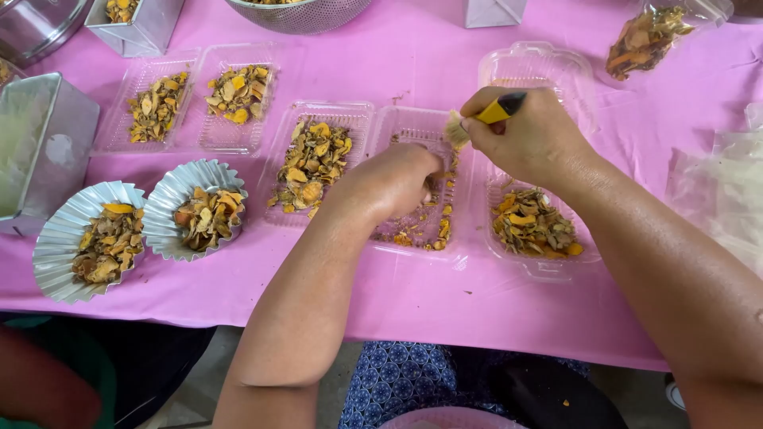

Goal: The person uses a brush to sweep dried fruit pieces into a clear plastic container. They then transfer the contents into a small plastic bag, seal it, and place it on the table. The person repeats this process with another container, using the brush to gather remaining pieces.

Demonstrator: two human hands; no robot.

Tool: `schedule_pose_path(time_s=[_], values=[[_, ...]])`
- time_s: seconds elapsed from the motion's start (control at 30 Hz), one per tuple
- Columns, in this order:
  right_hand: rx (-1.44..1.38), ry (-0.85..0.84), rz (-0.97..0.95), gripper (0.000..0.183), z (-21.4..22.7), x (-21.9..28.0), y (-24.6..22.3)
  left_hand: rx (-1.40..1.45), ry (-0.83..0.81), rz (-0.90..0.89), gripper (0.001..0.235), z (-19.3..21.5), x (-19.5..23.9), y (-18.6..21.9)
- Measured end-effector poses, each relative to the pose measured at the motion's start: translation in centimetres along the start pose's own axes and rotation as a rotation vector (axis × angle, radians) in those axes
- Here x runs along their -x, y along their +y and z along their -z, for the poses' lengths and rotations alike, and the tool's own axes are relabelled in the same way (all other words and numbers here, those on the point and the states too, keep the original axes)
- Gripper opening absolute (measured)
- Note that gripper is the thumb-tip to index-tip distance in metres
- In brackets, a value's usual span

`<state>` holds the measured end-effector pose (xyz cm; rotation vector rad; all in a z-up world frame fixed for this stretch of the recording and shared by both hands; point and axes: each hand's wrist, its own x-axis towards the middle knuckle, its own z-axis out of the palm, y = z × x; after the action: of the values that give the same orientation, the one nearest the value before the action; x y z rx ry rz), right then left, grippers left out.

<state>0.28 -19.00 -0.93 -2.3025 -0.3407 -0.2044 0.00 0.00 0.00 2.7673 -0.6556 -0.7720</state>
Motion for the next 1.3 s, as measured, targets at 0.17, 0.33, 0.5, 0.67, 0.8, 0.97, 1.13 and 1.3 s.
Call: schedule_pose_path(time_s=[0.17,0.33,0.5,0.67,0.8,0.97,1.13,1.3], values=[[0.155,-0.003,0.046,0.013,-0.6,-0.4,2.0,-0.003,0.143,-0.129,0.037,-1.8,1.2,-1.1],[0.132,0.021,0.056,0.015,-0.9,-0.4,2.6,-0.070,0.214,-0.185,0.029,-3.4,0.6,-1.4],[0.098,0.018,0.083,0.016,-0.9,-0.4,2.4,-0.055,0.259,-0.242,0.024,-4.4,0.6,-1.8],[0.094,0.017,0.081,0.016,-0.5,-0.3,1.9,0.046,0.222,-0.196,0.022,-4.9,-0.6,-2.8],[-0.009,-0.038,0.001,0.019,0.7,0.1,1.0,0.144,0.197,-0.148,0.022,-4.5,-1.2,-3.3],[-0.269,-0.027,0.036,0.022,2.3,-0.1,-0.5,0.102,0.235,-0.088,0.026,-0.4,-1.3,-3.6],[-0.546,0.105,0.000,0.012,3.5,0.7,-2.0,0.547,0.360,0.053,0.028,2.0,0.3,-4.1],[-0.866,0.160,0.000,0.016,3.0,2.1,-0.5,1.153,0.442,-0.086,0.022,1.3,-0.9,-4.9]])
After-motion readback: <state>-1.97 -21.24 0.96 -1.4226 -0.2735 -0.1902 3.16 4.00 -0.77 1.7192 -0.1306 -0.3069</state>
